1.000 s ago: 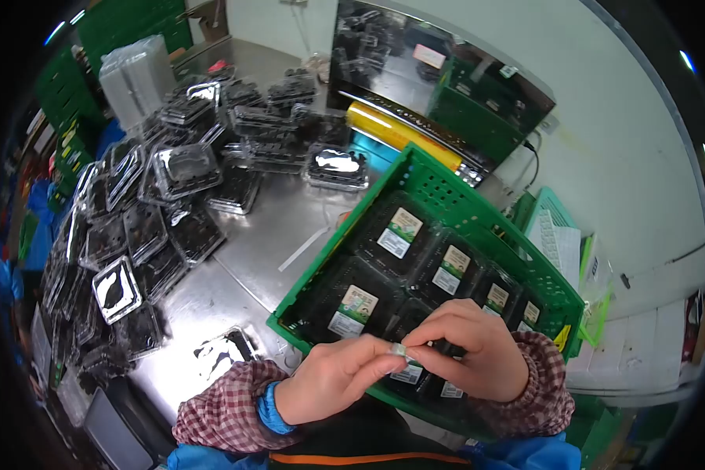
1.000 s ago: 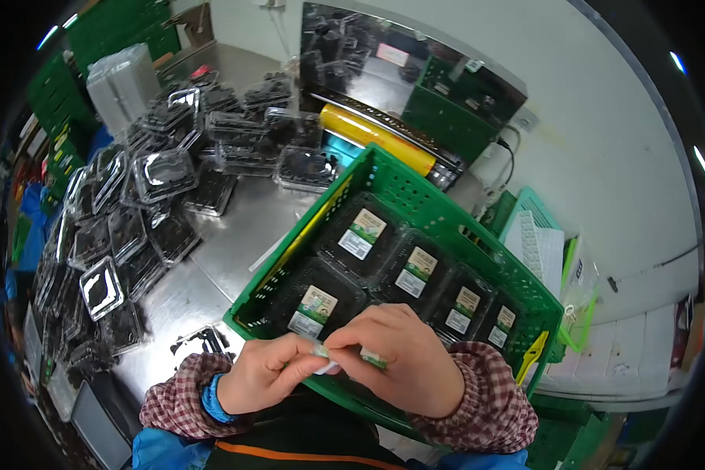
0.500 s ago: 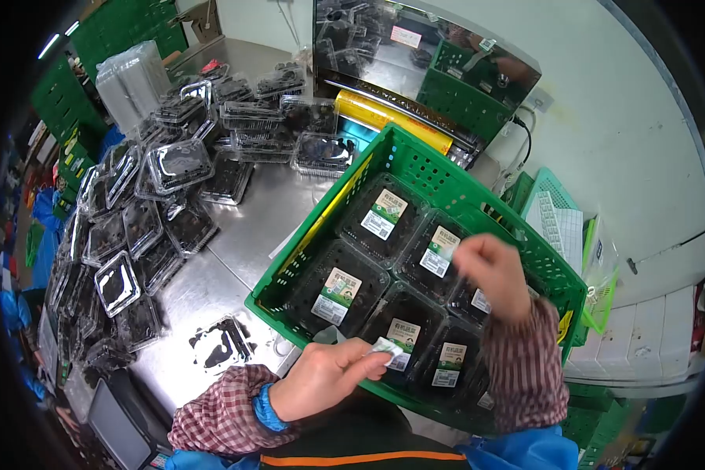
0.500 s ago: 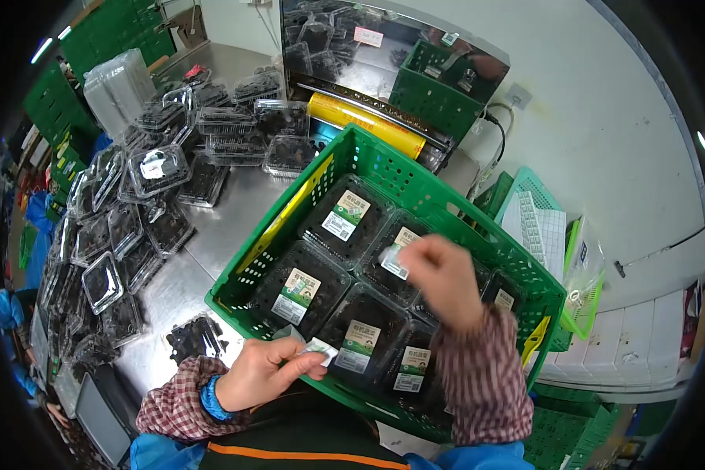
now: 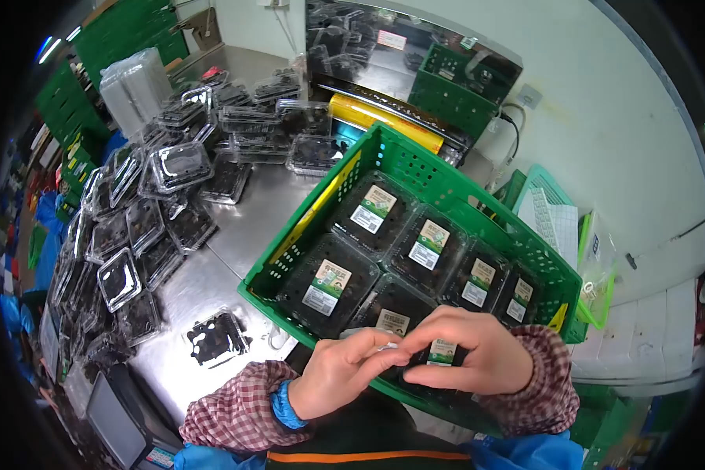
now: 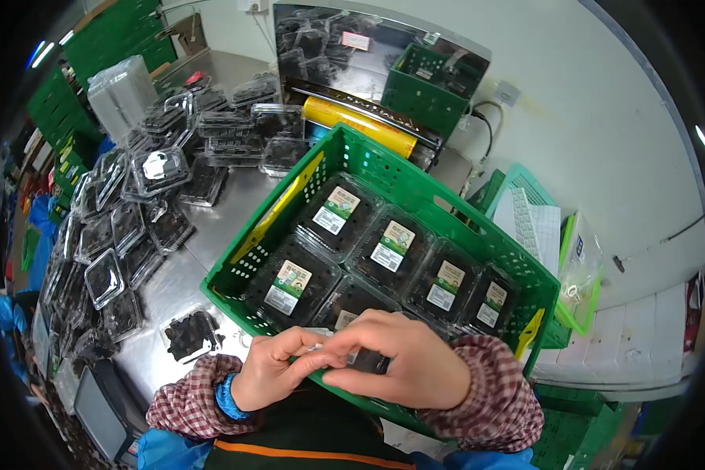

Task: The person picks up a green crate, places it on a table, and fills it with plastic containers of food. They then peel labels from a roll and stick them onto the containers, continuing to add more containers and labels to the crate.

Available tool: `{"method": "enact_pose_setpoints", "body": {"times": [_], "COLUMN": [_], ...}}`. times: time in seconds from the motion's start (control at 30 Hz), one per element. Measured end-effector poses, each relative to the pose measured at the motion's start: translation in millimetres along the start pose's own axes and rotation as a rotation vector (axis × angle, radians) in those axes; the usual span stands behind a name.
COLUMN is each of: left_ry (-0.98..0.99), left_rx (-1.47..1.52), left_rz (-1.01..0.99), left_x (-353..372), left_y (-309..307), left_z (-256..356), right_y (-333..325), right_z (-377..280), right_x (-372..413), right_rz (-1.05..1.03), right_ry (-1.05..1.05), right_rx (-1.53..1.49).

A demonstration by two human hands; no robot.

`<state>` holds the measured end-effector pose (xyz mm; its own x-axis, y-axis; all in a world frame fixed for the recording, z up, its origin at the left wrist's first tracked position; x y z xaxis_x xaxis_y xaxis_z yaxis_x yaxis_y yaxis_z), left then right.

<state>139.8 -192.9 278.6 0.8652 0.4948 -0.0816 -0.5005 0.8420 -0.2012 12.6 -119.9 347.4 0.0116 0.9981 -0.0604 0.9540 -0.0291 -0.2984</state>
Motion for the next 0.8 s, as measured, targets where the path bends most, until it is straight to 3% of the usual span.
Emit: {"method": "enact_pose_setpoints", "body": {"times": [0.17,0.23,0.27,0.37,0.43,0.47,0.53,0.6,0.63,0.67,0.7,0.73,0.77,0.8], "left_ry": [0.162,0.152,0.157,0.142,0.079,-0.022,-0.392,-0.831,-0.838,-0.844,-0.878,-1.092,-0.992,-0.842], "left_rx": [-0.197,-0.203,-0.218,-0.25,-0.319,-0.337,-0.225,-0.228,-0.373,-0.516,-0.4,-0.328,-0.53,-0.743], "left_rz": [-0.007,0.012,0.016,0.008,-0.067,-0.192,-0.361,-0.314,-0.358,-0.406,-0.485,-0.46,-0.602,-0.555], "left_x": [6,9,11,19,34,49,95,143,152,161,180,187,181,171], "left_y": [15,13,13,10,0,-12,-43,-75,-79,-83,-83,-77,-65,-55], "left_z": [8,6,5,4,12,19,6,-27,-37,-47,-72,-81,-85,-88], "right_y": [2,7,13,15,0,-9,-8,19,30,32,31,26,10,-15], "right_z": [23,23,23,27,52,66,124,205,237,232,222,202,183,163], "right_x": [17,21,21,22,24,21,18,25,31,29,29,26,24,25], "right_rz": [0.052,0.094,0.023,0.073,0.261,0.344,0.274,0.299,0.355,0.34,0.298,0.359,0.292,0.443], "right_ry": [0.107,0.172,0.195,0.076,0.279,0.39,0.491,0.635,0.475,0.465,0.413,0.309,0.445,0.24], "right_rx": [-0.066,-0.257,-0.221,-0.075,-0.234,-0.357,-0.272,-0.183,-0.024,0.11,0.379,0.513,0.533,0.518]}}
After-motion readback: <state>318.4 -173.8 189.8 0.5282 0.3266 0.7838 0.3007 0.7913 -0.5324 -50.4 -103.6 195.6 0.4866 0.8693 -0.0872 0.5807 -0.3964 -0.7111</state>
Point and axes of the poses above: each hand's wrist, its own x-axis away from the middle knuckle, its own y-axis out of the palm, z = x × y, the point moved 5 cm from there along -x, towards the middle knuckle, and after that the axes turned 7 degrees about -x, right-handed, at the moved point
